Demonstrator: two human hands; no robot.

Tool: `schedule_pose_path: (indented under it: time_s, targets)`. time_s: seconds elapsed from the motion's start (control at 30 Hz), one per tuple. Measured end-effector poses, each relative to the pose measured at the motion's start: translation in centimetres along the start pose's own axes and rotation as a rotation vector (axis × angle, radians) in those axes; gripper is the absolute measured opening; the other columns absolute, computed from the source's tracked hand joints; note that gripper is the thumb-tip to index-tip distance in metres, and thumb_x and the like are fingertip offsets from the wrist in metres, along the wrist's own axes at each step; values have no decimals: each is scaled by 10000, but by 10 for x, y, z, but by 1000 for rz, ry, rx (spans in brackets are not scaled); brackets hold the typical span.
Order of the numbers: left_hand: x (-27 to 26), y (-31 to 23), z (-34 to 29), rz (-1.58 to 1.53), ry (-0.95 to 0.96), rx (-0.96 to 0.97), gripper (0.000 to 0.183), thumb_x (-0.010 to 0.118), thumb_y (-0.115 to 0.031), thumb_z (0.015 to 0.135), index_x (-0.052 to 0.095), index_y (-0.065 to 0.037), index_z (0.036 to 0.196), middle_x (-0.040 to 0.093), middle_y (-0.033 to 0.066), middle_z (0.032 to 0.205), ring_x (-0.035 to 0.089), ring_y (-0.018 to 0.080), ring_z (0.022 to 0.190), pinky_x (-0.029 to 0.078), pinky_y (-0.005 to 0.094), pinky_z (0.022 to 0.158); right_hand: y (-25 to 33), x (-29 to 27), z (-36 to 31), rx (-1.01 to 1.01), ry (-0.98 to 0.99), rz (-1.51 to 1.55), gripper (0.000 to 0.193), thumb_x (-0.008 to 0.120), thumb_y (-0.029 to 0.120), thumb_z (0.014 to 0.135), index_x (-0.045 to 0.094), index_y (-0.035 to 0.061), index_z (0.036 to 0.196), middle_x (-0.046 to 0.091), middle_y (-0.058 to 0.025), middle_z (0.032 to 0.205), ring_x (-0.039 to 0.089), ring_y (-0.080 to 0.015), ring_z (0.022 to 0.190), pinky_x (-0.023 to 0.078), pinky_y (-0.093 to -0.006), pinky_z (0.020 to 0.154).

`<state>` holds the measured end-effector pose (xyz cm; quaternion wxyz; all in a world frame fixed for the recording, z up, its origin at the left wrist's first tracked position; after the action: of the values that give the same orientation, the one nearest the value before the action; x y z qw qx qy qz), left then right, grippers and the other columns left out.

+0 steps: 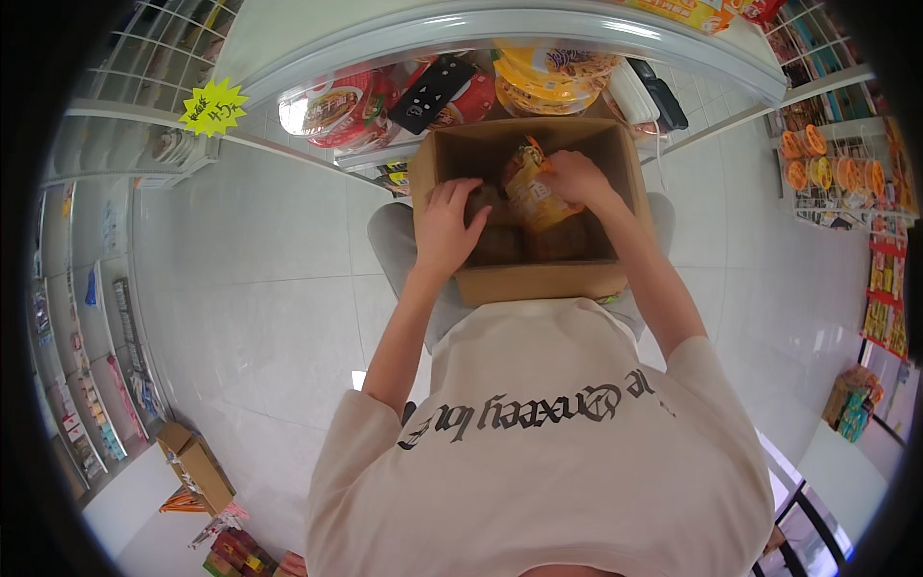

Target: The person repeatedly picks snack packages from a shelf and places them into a cardboard box. The person handles the packages one at a time, arranging them inside the box.

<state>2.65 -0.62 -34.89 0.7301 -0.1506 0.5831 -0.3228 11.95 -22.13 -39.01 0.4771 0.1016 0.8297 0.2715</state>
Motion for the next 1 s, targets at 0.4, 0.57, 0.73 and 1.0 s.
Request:
schedule_pose_path:
  time_s: [0.4, 0.57, 0.73, 1.0]
  targets:
    - [23, 11, -18, 68, -22, 12, 230, 710, -85, 835, 648, -88, 1056, 693, 80, 1003, 645, 279, 1015, 341, 508, 1150, -71, 184, 111, 145, 417, 129, 534, 712, 295, 831, 629, 12, 1276, 678, -230, 1185, 654, -379, 1088, 546, -465, 881]
    - [24, 10, -19, 97, 9, -4, 208, 709, -81, 828, 659, -91, 1030, 693, 60, 975, 652, 255, 977, 342, 508, 1151, -102, 248, 108, 161, 401, 199, 506, 692, 292, 845, 636, 31, 1275, 663, -217, 1223, 620, -372, 1139, 534, -481, 900]
    - [26, 14, -20, 65, 11, -14, 163, 702, -79, 828, 673, -93, 988, 693, 49, 932, 656, 242, 951, 334, 501, 1159, -116, 263, 101, 150, 422, 158, 480, 672, 289, 858, 642, 50, 1273, 647, -203, 1261, 587, -366, 1191, 522, -497, 920]
    - [26, 13, -19, 79, 34, -8, 127, 695, -70, 826, 676, -91, 950, 690, 53, 877, 660, 247, 881, 327, 505, 1159, -115, 285, 89, 86, 449, -105, 442, 640, 284, 880, 653, 80, 1271, 623, -181, 1323, 533, -356, 1273, 502, -523, 951]
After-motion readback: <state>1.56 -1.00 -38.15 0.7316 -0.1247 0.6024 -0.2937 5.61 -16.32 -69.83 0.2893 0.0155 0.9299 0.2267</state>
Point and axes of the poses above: each hand's wrist, its own z-axis towards the middle knuckle, its own x-axis out of the palm, y = z × x, the point moved 4 cm from there along z, towards the middle knuckle
